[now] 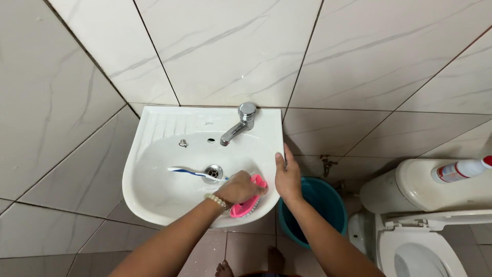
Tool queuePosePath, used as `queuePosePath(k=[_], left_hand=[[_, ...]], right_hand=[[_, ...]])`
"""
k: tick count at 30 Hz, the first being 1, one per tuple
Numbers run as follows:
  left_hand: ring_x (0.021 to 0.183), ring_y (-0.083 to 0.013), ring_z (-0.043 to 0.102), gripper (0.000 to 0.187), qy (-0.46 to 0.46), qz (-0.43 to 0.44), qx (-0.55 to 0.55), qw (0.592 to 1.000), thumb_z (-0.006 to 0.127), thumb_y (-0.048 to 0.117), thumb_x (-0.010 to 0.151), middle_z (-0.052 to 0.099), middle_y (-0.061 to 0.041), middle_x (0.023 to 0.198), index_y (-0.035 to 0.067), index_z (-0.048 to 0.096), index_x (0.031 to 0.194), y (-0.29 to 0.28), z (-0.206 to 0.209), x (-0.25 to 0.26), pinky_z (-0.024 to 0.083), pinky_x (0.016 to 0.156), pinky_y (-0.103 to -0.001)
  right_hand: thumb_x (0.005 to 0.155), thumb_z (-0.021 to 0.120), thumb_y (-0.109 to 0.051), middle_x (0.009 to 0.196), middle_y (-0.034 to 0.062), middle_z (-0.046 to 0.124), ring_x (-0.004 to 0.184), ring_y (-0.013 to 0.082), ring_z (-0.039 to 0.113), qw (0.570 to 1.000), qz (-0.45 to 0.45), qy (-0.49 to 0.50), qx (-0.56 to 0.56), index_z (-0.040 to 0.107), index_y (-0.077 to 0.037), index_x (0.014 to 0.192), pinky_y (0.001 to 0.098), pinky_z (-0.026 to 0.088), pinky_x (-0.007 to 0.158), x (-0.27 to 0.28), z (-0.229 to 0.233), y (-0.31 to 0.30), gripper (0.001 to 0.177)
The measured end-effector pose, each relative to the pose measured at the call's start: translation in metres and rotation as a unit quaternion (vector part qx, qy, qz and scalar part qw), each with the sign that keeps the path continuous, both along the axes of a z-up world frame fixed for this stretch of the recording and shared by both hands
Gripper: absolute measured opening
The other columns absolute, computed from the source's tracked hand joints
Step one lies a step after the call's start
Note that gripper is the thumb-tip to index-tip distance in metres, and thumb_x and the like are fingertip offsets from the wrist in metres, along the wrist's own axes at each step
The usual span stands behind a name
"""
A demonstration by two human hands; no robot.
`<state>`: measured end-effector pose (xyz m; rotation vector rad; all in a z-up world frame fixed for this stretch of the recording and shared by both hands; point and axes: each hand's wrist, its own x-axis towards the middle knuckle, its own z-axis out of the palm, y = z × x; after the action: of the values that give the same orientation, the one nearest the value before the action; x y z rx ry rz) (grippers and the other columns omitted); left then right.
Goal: The person cleans a white wall-mounted bathroom sink using a pink brush and water from a blue bucket. They scrub the sink basin, faucet, and surrounding tiles, then pour water from the bucket to rinse the area. The person also cleans the underside of the sink and the plumbing pipes.
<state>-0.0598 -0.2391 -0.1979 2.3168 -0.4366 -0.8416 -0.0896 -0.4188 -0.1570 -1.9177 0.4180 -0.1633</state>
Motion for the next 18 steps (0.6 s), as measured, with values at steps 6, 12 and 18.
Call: queuePosePath(k=[6,12,18], left_hand=[[0.087,-0.0271,0.076,0.049,-0.003,-0.136,0.331,0.934,0.076,0.05,0.076,0.077,-0.018,0.09,0.003,0.08,0.09,0.114,0.007,0.021,0.058,0.081,-0.043],[0.074,-0.0301,0.071,0.053,0.009,-0.152,0.204,0.967,0.075,0.046,0.079,0.076,-0.023,0.088,-0.006,0.078,0.09,0.069,0.014,0.019,0.056,0.073,-0.043],[0.09,-0.0322,0.068,0.062,-0.014,-0.171,0.141,0.975,0.079,0.051,0.078,0.068,-0.021,0.101,-0.004,0.07,0.106,0.071,0.004,0.02,0.054,0.081,-0.046]], right_hand=[[0.104,0.044,-0.036,0.139,0.0175,0.061,0.128,0.0287,0.06,0.998,0.003,0.055,-0.014,0.039,-0.01,0.154,0.0387,0.044,0.109,-0.002,0.005,0.003,0.056],[0.104,0.045,-0.035,0.145,0.0169,0.054,0.136,0.0322,0.047,0.995,-0.007,0.037,-0.095,0.045,-0.009,0.152,0.0436,0.038,0.112,0.001,-0.001,0.001,0.055],[0.107,0.046,-0.034,0.144,0.0177,0.052,0.135,0.0351,0.043,0.973,0.015,-0.011,-0.23,0.043,-0.006,0.152,0.0491,0.03,0.116,0.003,-0.015,-0.003,0.053]])
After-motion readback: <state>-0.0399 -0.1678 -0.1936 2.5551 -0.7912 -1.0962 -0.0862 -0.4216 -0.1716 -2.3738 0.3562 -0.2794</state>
